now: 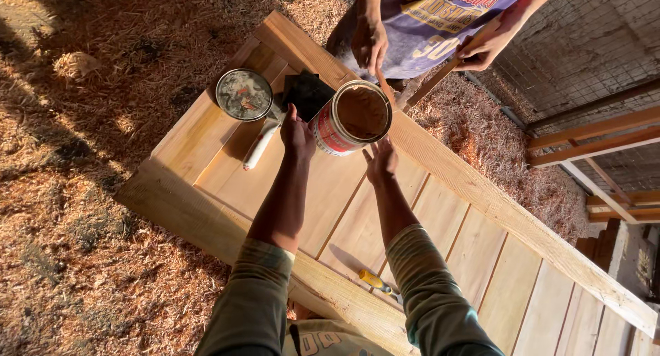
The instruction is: The person uses a chisel to smooth the edges of a wooden frame, then sands the surface with sandpaper. A second person applies stain to the wood with a brush. The camera wearer continues sanding the frame edges and corners.
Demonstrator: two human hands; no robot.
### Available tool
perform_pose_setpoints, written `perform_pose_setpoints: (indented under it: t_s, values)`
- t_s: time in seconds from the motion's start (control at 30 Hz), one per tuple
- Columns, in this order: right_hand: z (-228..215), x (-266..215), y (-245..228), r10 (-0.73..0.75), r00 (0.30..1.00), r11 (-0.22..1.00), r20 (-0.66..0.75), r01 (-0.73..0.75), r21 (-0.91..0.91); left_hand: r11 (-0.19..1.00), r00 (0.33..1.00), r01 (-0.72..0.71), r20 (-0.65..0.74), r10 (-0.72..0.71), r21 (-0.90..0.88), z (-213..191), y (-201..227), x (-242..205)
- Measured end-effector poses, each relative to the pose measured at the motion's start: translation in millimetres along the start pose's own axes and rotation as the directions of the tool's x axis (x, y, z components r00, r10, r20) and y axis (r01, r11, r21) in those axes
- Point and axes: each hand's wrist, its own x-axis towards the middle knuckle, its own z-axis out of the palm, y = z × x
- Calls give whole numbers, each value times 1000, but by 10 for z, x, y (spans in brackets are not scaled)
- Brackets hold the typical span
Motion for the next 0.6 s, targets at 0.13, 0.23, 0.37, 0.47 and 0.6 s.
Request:
perform_pose_setpoints:
  t_s: [0.13,0.23,0.37,0.47,0.6]
  values:
    - [13,110,28,-1,999,999,33,3,-44,1000,998,1,67,-3,25,1,-129,199]
    - [10,156,34,-10,997,998,73,14,-58,997,1000,5,-10,-5,75,-17,-224,253]
    - [8,138,148,-1,999,994,36,4,-105,987,985,-90,158,69,132,-101,-297,224]
    - [-47,77,262,-15,1000,984,0,15,-179,983,975,-129,200,101,133,-194,-338,86]
    - [-114,6,407,-7,998,988,-64,-3,-155,988,991,-98,99,87,116,-211,-279,-165]
